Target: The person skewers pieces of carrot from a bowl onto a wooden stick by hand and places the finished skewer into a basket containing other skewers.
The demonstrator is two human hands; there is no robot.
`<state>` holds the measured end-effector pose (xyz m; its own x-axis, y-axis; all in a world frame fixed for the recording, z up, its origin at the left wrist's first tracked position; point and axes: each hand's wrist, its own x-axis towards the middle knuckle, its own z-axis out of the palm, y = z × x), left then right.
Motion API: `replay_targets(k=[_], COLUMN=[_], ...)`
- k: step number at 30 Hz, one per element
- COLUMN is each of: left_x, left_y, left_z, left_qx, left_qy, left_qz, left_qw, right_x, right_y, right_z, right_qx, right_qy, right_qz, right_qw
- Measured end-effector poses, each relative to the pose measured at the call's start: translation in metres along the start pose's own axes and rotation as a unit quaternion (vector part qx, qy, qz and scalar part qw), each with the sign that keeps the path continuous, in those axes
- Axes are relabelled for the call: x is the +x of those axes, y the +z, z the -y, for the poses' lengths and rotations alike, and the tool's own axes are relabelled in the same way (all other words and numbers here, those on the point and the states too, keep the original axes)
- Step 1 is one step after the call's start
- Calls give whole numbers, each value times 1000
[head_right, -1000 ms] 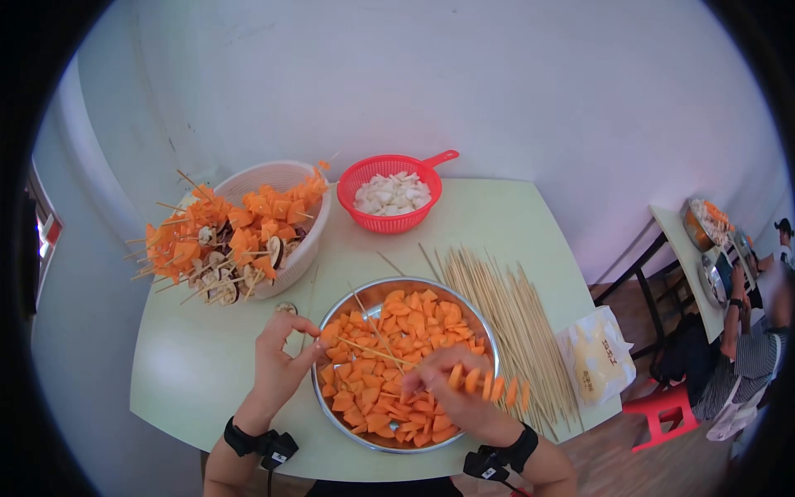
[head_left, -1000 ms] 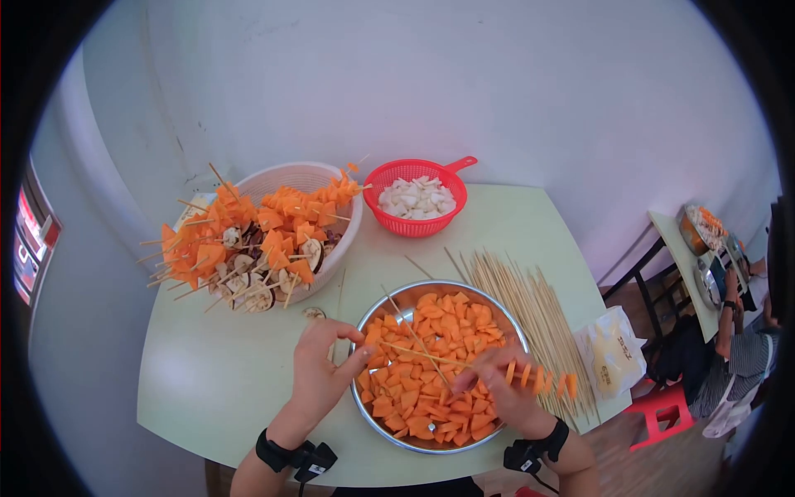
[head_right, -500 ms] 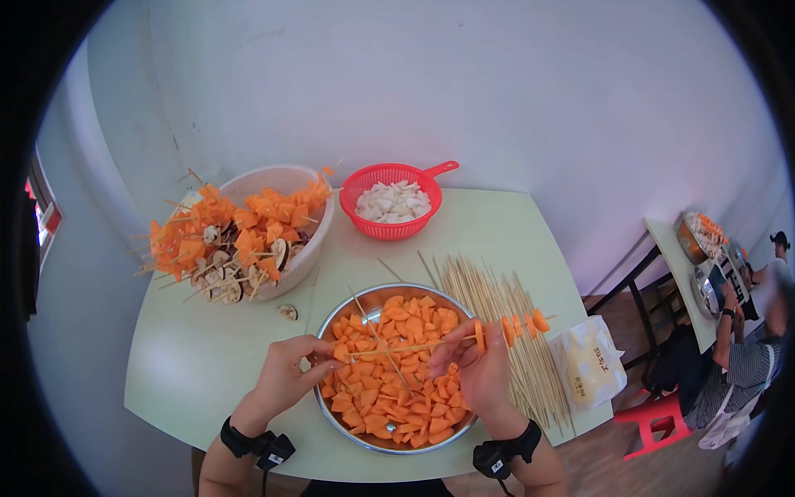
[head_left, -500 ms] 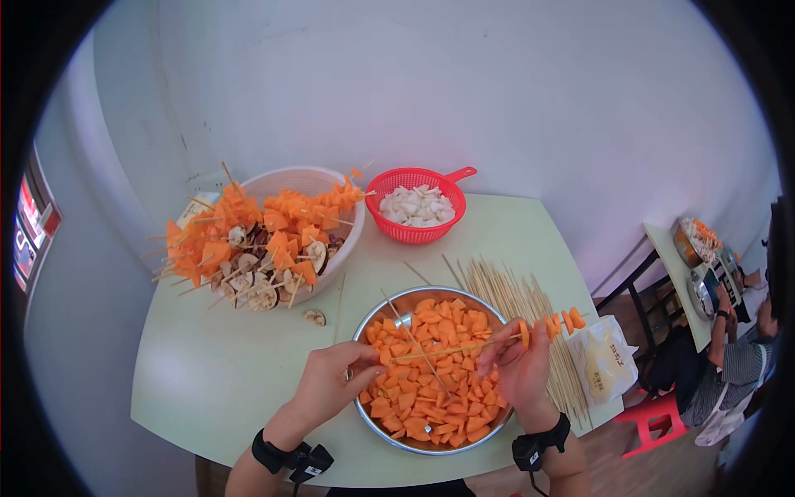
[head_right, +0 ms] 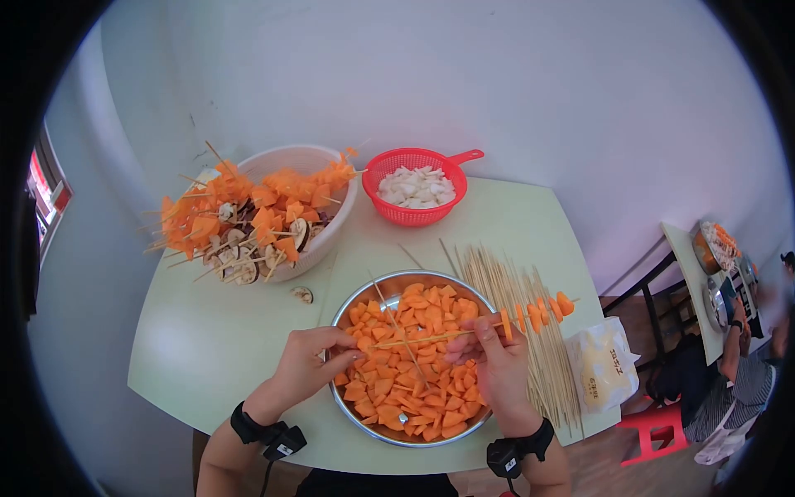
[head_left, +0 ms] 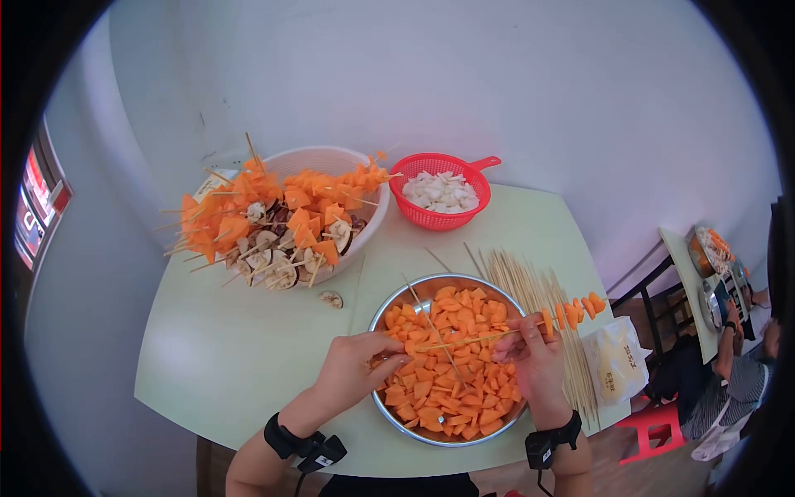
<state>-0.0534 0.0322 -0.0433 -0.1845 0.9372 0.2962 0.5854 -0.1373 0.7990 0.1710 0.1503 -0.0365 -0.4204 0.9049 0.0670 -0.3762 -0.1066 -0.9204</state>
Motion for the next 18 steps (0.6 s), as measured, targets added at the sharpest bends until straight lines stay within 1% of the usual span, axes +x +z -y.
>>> replay_targets(k=[3,5,9,11,15,18], left_x=[1,2,2,3,2,2], left_y=[0,0,3,2,0,-2], left_z=[1,-2,1,0,-1,-5], left_qx=[-28,-11,-22,2,3,31], left_qy=[13,51,64,99,93,116], left_qz=[-5,-14,-18,-25,-28,-14], left_qw=[1000,999,998,995,995,993], right_x=[1,1,2,2,1,1], right_y=[0,-1,-1,-1,-1,-1], right_z=[1,1,0,-1,-1,1], right_qx=[10,14,27,33,42,52], right_qy=[22,27,41,45,56,56], right_qz=[-4,-7,-10,-11,-2,6], right_qw=[1000,1000,999,998,998,997])
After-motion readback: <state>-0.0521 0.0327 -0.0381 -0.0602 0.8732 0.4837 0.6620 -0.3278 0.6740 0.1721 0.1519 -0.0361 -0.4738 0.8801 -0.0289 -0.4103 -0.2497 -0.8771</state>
